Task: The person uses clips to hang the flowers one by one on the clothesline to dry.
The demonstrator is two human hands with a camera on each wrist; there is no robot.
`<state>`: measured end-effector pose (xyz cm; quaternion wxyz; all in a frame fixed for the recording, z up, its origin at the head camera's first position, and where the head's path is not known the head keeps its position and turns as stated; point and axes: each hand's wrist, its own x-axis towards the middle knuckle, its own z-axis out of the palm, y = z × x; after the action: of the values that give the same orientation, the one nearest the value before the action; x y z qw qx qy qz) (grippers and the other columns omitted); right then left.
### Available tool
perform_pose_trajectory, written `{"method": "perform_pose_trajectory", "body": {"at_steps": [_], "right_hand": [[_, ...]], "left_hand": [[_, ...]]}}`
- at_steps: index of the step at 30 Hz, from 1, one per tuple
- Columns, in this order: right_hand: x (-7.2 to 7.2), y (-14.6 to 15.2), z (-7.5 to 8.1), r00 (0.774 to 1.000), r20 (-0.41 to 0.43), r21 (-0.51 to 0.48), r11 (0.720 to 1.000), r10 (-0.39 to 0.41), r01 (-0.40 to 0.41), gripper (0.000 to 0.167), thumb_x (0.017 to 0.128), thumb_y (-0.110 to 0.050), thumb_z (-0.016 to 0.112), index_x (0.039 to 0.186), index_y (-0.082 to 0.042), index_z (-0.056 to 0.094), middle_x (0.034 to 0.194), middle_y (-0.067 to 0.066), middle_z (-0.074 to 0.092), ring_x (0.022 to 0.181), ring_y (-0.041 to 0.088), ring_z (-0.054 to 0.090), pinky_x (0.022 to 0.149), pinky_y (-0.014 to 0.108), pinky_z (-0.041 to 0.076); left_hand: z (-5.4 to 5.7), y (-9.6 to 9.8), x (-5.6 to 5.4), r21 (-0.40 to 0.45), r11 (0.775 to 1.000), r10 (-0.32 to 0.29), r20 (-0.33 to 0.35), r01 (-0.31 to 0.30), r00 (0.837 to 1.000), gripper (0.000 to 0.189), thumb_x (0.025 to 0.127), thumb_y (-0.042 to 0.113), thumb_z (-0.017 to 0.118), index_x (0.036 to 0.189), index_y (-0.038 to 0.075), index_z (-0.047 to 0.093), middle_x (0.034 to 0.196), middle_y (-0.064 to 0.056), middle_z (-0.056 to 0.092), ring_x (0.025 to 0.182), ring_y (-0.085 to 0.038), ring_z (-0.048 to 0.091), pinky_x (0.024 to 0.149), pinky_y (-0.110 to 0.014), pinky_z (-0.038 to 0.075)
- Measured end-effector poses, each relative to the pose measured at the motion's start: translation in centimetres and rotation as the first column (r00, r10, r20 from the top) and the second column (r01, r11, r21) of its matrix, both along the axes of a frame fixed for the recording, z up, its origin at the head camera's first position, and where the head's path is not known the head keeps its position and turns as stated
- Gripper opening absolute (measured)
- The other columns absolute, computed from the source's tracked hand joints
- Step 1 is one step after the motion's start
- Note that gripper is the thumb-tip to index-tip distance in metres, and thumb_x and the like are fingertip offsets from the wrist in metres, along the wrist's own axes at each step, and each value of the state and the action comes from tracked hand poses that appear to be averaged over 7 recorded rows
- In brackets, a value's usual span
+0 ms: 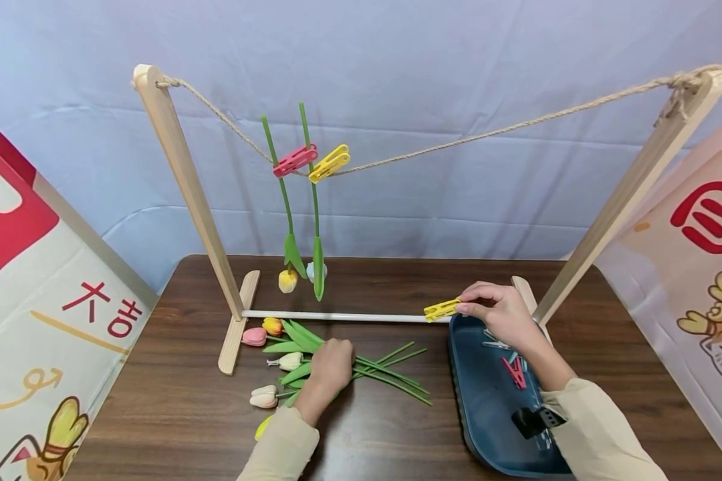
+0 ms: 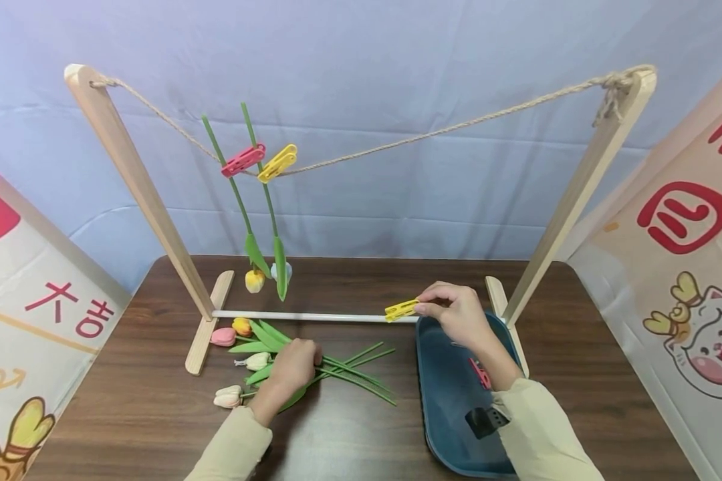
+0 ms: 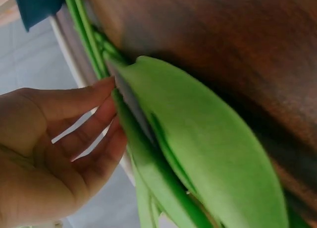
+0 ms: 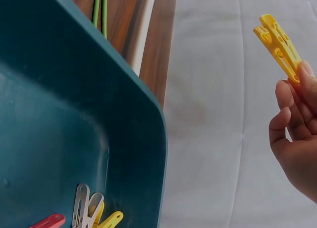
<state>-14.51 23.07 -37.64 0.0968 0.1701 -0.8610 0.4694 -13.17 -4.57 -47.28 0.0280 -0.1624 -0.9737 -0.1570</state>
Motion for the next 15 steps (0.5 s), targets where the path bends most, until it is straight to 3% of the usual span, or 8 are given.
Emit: {"method": "perform_pose_trajectory", "body": {"at_steps": [3,8,11,15], "right_hand": [[0.1,0.3,-0.1,1.000,0.016,-0.004,1.000,-0.011,0.011,0.004,0.079,-0.001,0.068,0.082,0.002,0.070,0.080,0.009,0.064,0.066,0.010,0.059,0.056,0.025,0.048],[0.1,0.8,-0.4,1.000,-0.012,0.009,1.000,-0.023,0.024,0.004,0.078,0.002,0.068,0.081,0.002,0.069,0.078,0.007,0.063,0.063,0.011,0.059,0.055,0.025,0.049],[0.1,1.2,-0.4,0.999,-0.030,0.040,0.998,-0.038,0.040,0.004,0.077,0.002,0.068,0.081,0.001,0.069,0.077,0.007,0.064,0.062,0.010,0.059,0.055,0.025,0.048],[0.1,1.8,-0.3,0.996,-0.040,0.080,0.994,-0.075,0.078,0.003,0.079,-0.001,0.069,0.081,0.000,0.070,0.077,0.007,0.064,0.062,0.009,0.058,0.056,0.022,0.045]], "left_hand": [[-0.5,0.1,0.0,-0.017,1.000,0.022,-0.030,-0.023,0.999,0.042,0.068,-0.009,0.057,0.045,0.015,0.031,0.049,-0.002,0.046,0.049,-0.019,0.052,0.039,-0.030,0.038],[-0.8,0.1,-0.1,-0.021,0.999,0.037,-0.030,-0.038,0.999,0.039,0.069,-0.006,0.059,0.045,0.014,0.036,0.052,-0.005,0.051,0.051,-0.023,0.054,0.040,-0.032,0.041],[-0.4,-0.1,-0.2,-0.007,1.000,0.030,-0.007,-0.030,1.000,0.041,0.071,-0.007,0.057,0.046,0.015,0.033,0.049,-0.002,0.043,0.046,-0.017,0.046,0.038,-0.029,0.035],[1.1,-0.7,-0.2,0.054,0.999,0.002,0.001,-0.002,1.000,0.039,0.069,-0.011,0.054,0.047,0.015,0.034,0.049,0.003,0.034,0.045,-0.012,0.033,0.039,-0.024,0.026]]}}
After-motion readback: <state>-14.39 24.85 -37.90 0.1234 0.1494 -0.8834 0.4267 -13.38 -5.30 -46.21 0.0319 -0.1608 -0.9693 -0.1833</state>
